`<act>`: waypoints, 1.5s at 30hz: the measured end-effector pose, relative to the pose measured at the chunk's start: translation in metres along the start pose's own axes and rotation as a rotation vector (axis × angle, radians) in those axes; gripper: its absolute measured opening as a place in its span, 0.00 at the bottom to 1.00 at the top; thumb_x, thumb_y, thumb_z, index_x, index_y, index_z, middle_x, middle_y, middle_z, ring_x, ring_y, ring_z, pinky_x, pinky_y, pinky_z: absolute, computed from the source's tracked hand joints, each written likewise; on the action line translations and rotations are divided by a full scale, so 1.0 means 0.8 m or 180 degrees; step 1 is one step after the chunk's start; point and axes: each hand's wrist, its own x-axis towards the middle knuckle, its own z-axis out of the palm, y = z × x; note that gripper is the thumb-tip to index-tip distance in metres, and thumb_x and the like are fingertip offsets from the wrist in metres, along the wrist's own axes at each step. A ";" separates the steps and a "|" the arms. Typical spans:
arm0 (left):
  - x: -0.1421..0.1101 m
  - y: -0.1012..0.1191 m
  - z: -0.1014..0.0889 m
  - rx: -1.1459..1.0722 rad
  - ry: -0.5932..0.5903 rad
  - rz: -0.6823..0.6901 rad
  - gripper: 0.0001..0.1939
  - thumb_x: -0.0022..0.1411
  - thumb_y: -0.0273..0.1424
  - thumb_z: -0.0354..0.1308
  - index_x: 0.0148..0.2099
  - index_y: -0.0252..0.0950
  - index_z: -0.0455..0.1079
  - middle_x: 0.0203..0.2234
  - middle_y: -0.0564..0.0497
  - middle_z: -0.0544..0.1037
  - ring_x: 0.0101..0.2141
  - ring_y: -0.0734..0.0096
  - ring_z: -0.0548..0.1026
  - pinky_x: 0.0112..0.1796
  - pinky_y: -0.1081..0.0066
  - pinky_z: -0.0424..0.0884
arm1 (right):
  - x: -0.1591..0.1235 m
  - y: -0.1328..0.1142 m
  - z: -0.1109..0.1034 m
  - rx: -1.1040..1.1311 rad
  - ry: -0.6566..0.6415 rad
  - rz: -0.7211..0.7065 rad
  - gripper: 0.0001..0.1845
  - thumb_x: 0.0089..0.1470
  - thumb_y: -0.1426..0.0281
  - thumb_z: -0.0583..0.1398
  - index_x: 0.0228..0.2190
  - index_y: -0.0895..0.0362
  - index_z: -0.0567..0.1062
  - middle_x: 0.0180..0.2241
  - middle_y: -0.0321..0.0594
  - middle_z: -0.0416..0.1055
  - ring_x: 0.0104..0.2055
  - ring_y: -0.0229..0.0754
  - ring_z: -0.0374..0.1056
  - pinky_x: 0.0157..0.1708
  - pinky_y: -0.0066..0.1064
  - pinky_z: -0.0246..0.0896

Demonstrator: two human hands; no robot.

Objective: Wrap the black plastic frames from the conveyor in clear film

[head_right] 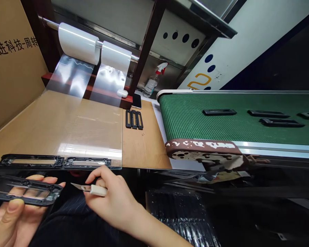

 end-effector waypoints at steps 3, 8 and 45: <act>0.026 -0.010 -0.032 0.1755 -0.0694 0.0999 0.18 0.58 0.46 0.63 0.50 0.52 0.73 0.43 0.58 0.82 0.45 0.65 0.80 0.45 0.75 0.75 | -0.002 0.004 -0.016 -0.0439 0.0117 -0.0590 0.04 0.58 0.68 0.63 0.33 0.56 0.75 0.20 0.27 0.66 0.20 0.30 0.56 0.20 0.21 0.52; 0.055 0.000 -0.048 0.4105 -0.1781 0.2382 0.23 0.65 0.46 0.54 0.62 0.58 0.63 0.46 0.55 0.76 0.42 0.70 0.81 0.38 0.80 0.77 | -0.008 0.004 -0.047 -0.1889 0.0084 -0.1833 0.32 0.61 0.52 0.60 0.57 0.61 0.67 0.28 0.36 0.76 0.19 0.34 0.61 0.20 0.26 0.56; 0.081 0.076 -0.015 0.3550 -0.1618 0.3481 0.19 0.67 0.40 0.52 0.59 0.60 0.63 0.58 0.58 0.65 0.60 0.63 0.62 0.64 0.63 0.50 | -0.018 -0.033 -0.067 -0.2420 0.1218 -0.2419 0.20 0.65 0.54 0.52 0.43 0.57 0.72 0.16 0.27 0.63 0.16 0.33 0.61 0.19 0.25 0.58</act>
